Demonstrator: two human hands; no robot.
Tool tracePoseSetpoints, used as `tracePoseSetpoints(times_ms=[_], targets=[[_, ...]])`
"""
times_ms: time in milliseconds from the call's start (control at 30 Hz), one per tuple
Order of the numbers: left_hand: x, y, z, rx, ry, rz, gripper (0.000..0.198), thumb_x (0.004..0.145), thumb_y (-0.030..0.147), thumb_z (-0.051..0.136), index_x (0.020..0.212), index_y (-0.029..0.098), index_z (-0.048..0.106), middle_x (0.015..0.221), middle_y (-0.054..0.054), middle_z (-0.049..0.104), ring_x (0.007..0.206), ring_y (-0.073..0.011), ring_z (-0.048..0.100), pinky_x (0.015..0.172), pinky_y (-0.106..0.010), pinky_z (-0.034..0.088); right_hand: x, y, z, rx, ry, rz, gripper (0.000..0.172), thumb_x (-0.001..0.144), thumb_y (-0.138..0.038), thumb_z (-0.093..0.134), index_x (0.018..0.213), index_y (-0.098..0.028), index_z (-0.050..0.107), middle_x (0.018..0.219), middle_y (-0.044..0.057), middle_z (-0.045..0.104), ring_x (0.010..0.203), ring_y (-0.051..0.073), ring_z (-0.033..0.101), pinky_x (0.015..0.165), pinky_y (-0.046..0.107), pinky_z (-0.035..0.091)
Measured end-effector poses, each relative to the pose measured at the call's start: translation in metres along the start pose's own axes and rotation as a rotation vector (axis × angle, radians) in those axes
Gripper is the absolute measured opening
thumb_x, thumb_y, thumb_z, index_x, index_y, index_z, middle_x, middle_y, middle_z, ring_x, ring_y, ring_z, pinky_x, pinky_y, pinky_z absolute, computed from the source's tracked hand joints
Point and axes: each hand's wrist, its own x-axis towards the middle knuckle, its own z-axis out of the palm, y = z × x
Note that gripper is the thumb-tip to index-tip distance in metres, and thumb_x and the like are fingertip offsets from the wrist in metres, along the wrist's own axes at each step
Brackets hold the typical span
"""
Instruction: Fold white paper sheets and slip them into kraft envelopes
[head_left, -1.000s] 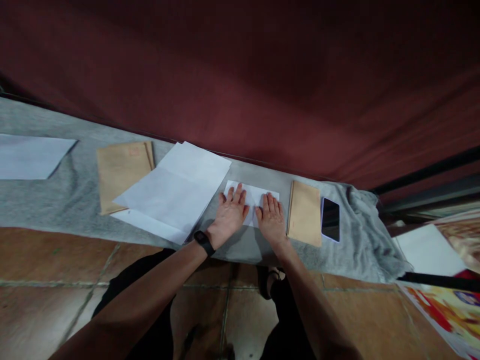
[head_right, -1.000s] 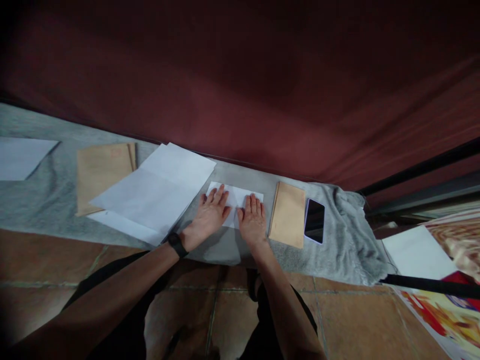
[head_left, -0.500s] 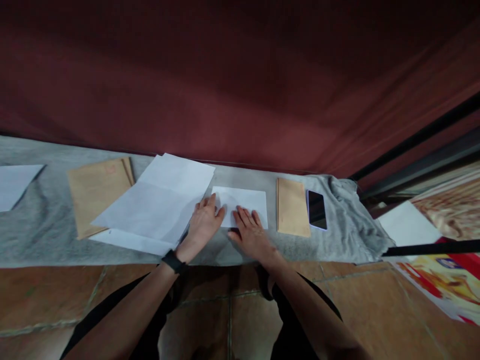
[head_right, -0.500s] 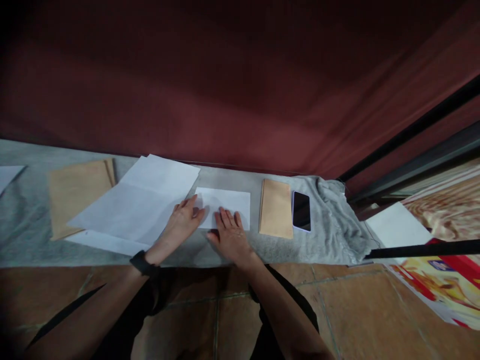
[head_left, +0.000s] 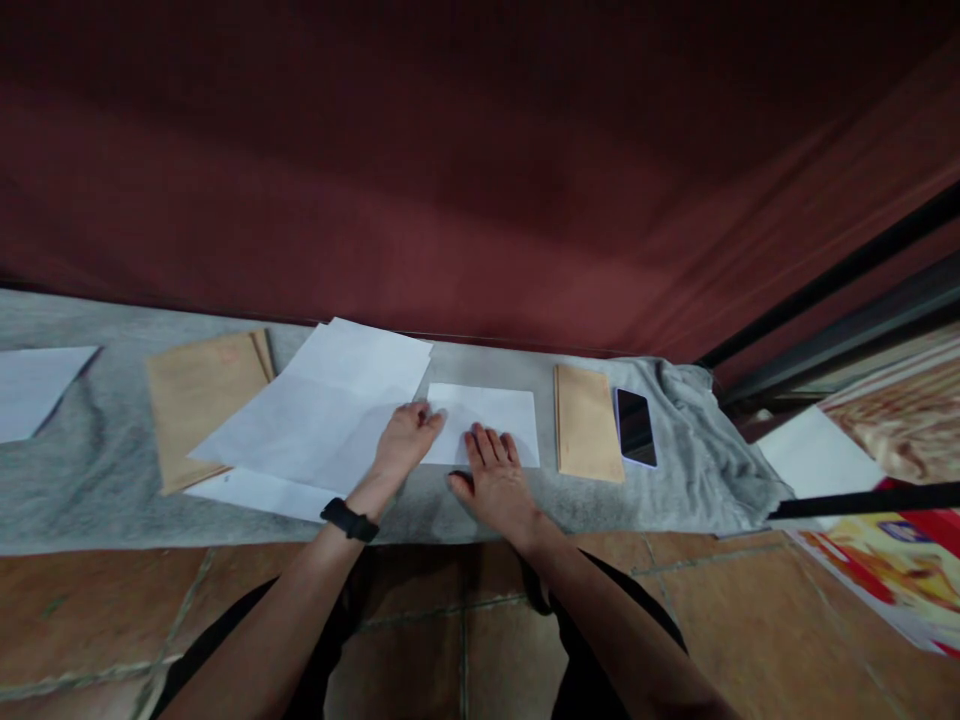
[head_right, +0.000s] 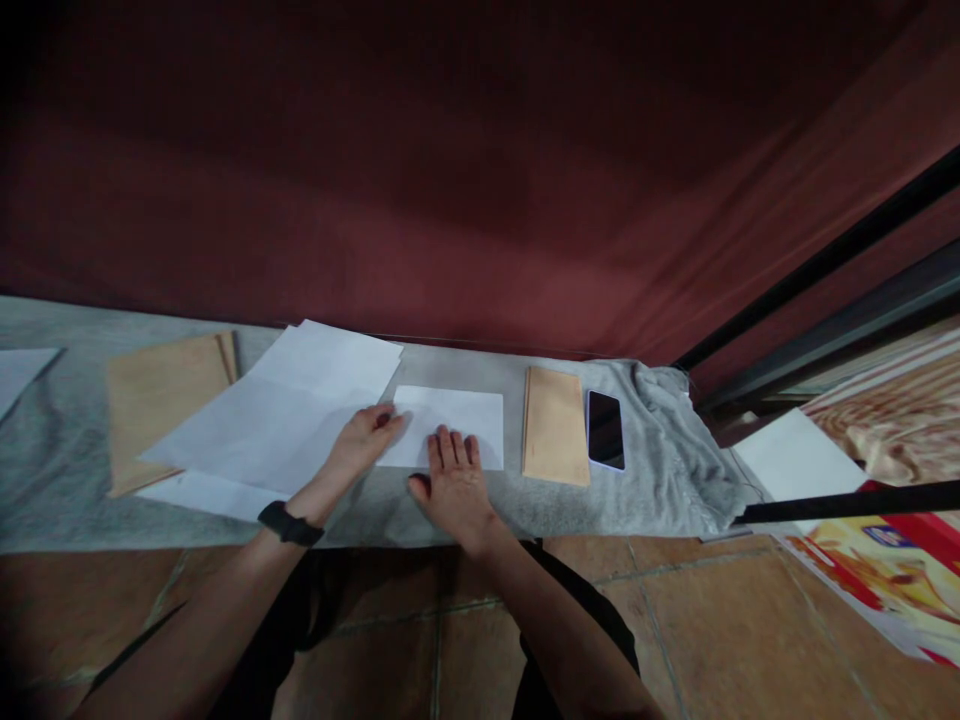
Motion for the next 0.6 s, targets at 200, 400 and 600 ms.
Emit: tracePoseSetpoints(times_ms=[200, 400, 600], targets=[[-0.006, 0.011, 0.003, 0.079, 0.073, 0.047, 0.031, 0.082, 0.037, 0.064, 0.104, 0.017, 0.073, 0.100, -0.011, 0.074, 0.095, -0.0259, 0.068, 0.089, -0.036, 0.052, 0.004, 0.000, -0.001, 0.001, -0.007, 0.018, 0.067, 0.103, -0.050, 0.053, 0.154, -0.007, 0.048, 0.163, 0.021, 0.043, 0.148, 0.038, 0.044, 0.124, 0.057, 0.031], [-0.011, 0.007, 0.003, -0.020, 0.095, 0.013, 0.036, 0.081, 0.036, 0.066, 0.111, 0.019, 0.070, 0.101, -0.011, 0.074, 0.092, -0.0260, 0.068, 0.087, -0.039, 0.053, 0.006, 0.000, -0.003, 0.000, -0.014, 0.018, 0.065, 0.103, -0.050, 0.054, 0.153, -0.007, 0.049, 0.162, 0.021, 0.045, 0.146, 0.037, 0.046, 0.123, 0.056, 0.033], [-0.010, 0.010, -0.005, -0.372, 0.107, -0.162, 0.035, 0.071, 0.039, 0.070, 0.099, 0.018, 0.069, 0.074, -0.001, 0.068, 0.072, -0.0192, 0.064, 0.065, -0.029, 0.048, 0.007, -0.003, -0.004, -0.006, -0.015, 0.029, 0.065, 0.103, -0.048, 0.055, 0.152, -0.006, 0.050, 0.161, 0.022, 0.046, 0.145, 0.038, 0.048, 0.122, 0.058, 0.034]])
